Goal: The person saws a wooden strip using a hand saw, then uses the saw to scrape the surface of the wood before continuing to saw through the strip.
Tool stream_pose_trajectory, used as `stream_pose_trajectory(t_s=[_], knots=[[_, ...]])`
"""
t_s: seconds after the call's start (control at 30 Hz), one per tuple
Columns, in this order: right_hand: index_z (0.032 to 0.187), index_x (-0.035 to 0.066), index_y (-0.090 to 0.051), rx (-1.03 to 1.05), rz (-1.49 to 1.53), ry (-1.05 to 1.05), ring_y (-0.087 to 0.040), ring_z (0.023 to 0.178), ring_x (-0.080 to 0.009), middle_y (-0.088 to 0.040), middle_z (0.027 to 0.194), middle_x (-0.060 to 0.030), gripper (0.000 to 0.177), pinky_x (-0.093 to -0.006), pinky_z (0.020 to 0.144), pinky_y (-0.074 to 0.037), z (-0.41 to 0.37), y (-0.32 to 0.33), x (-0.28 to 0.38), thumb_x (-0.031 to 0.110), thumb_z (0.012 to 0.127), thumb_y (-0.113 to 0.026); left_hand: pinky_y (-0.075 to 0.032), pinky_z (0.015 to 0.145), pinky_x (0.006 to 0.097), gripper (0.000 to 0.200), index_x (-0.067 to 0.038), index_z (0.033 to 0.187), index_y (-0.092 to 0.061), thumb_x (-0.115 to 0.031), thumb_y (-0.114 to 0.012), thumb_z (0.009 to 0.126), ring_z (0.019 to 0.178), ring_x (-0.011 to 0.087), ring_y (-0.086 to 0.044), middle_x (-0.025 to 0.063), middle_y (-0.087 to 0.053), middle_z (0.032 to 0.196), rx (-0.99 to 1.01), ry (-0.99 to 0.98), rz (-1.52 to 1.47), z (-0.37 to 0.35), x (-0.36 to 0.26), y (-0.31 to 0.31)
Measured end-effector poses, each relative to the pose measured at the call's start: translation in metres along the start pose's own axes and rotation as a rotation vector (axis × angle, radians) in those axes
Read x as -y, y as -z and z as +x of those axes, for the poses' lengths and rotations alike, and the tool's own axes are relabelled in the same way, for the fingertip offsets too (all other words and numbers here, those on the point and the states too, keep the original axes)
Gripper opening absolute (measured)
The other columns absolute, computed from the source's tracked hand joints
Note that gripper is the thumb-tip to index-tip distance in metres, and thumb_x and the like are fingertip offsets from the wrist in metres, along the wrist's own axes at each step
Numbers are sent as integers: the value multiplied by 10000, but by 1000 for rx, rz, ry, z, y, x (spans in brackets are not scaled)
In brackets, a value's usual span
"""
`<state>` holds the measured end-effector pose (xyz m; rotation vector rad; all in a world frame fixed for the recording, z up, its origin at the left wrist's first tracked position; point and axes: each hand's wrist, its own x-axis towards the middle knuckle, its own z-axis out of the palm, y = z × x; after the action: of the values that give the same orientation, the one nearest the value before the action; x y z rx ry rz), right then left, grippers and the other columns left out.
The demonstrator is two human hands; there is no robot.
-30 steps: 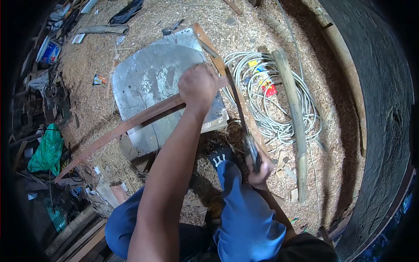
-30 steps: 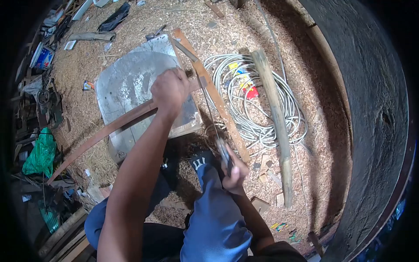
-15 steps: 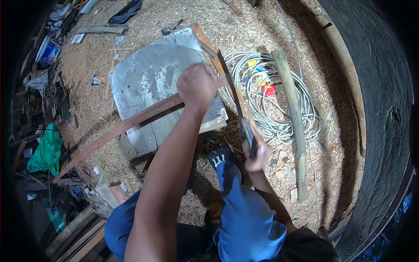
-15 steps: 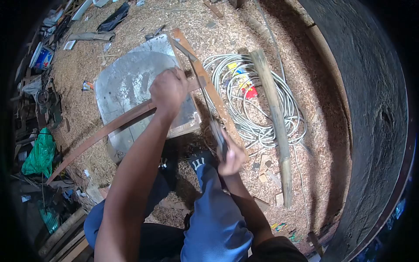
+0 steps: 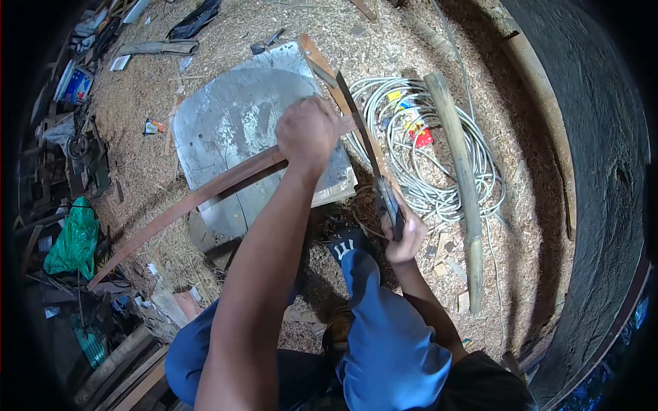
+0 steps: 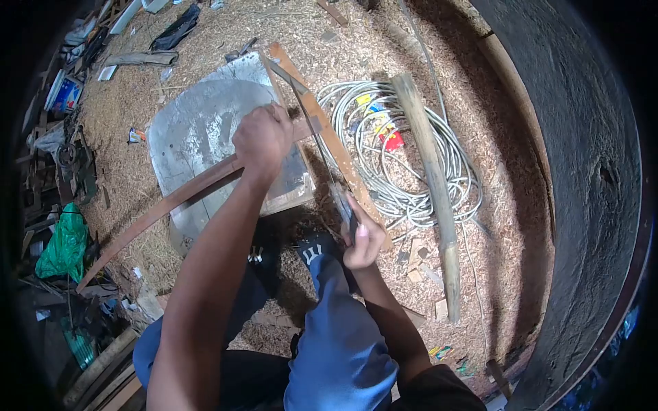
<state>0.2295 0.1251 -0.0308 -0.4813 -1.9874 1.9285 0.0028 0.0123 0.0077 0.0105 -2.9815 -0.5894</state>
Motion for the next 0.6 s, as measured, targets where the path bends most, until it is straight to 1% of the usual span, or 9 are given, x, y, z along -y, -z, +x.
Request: stream_pose_trajectory(t_s=[0.03, 0.17, 0.27, 0.3, 0.4, 0.47, 0.5, 0.53, 0.6], knots=[[1384, -107, -575, 30, -63, -20, -402, 451, -81, -503, 547, -7, 766, -260, 442, -270, -4, 4, 16, 532, 1046, -324, -574, 745, 509, 417, -9, 775, -748, -320, -543, 964, 748, 441, -709, 252, -712, 794, 12, 9, -2, 0, 0, 1], [1375, -126, -572, -34, 84, -44, -417, 451, -75, -526, 560, -29, 809, -261, 430, -279, -60, 25, 5, 560, 1034, -312, -575, 746, 507, 427, 2, 784, -749, -330, -548, 961, 751, 445, -711, 258, -717, 811, 43, 11, -28, 1, 4, -5], [1374, -123, -576, -9, -42, -41, -404, 462, -71, -592, 623, -46, 802, -263, 431, -281, -27, 11, 14, 553, 1035, -308, -576, 752, 509, 420, -1, 788, -750, -330, -551, 958, 755, 446, -713, 260, -718, 818, 10, -38, -53, 0, 7, -6], [1376, -123, -573, 45, -66, -9, -405, 459, -72, -667, 724, -78, 778, -261, 429, -286, -16, 13, -2, 529, 1043, -311, -576, 752, 509, 420, -1, 788, -750, -330, -551, 958, 755, 446, -713, 260, -718, 818, 12, -44, -56, 0, 4, -4], [1381, -123, -564, 23, 56, -32, -423, 446, -80, -675, 761, -96, 755, -258, 431, -291, 10, -1, 0, 513, 1043, -338, -575, 755, 511, 402, -18, 792, -756, -322, -552, 959, 757, 441, -714, 260, -716, 816, 45, 4, 31, 0, 0, 1], [1384, -126, -560, 30, 8, -13, -410, 452, -77, -671, 768, -91, 772, -254, 438, -289, -13, 7, 3, 524, 1040, -325, -577, 754, 509, 392, -29, 808, -762, -323, -551, 959, 755, 439, -715, 255, -719, 820, 39, 9, 27, 1, 2, -1], [1387, -128, -557, 15, 24, -37, -410, 461, -66, -655, 725, -74, 786, -246, 446, -290, -30, 14, 0, 530, 1036, -309, -577, 754, 509, 392, -29, 808, -762, -323, -551, 959, 755, 439, -715, 255, -719, 820, 33, 11, 23, 0, 2, -2], [1376, -124, -573, -53, 40, -44, -419, 465, -55, -575, 597, -22, 804, -244, 450, -288, -44, 13, 4, 545, 1030, -294, -577, 754, 509, 397, -26, 808, -761, -326, -550, 959, 757, 441, -714, 256, -719, 821, 32, 6, -3, 0, 1, -2], [1356, -127, -590, -39, 49, -127, -421, 472, -48, -569, 593, -19, 809, -241, 452, -290, -57, 23, 13, 550, 1026, -295, -577, 754, 508, 402, -24, 807, -761, -330, -548, 959, 758, 443, -713, 256, -719, 823, 33, 7, -21, 2, 5, -1]])
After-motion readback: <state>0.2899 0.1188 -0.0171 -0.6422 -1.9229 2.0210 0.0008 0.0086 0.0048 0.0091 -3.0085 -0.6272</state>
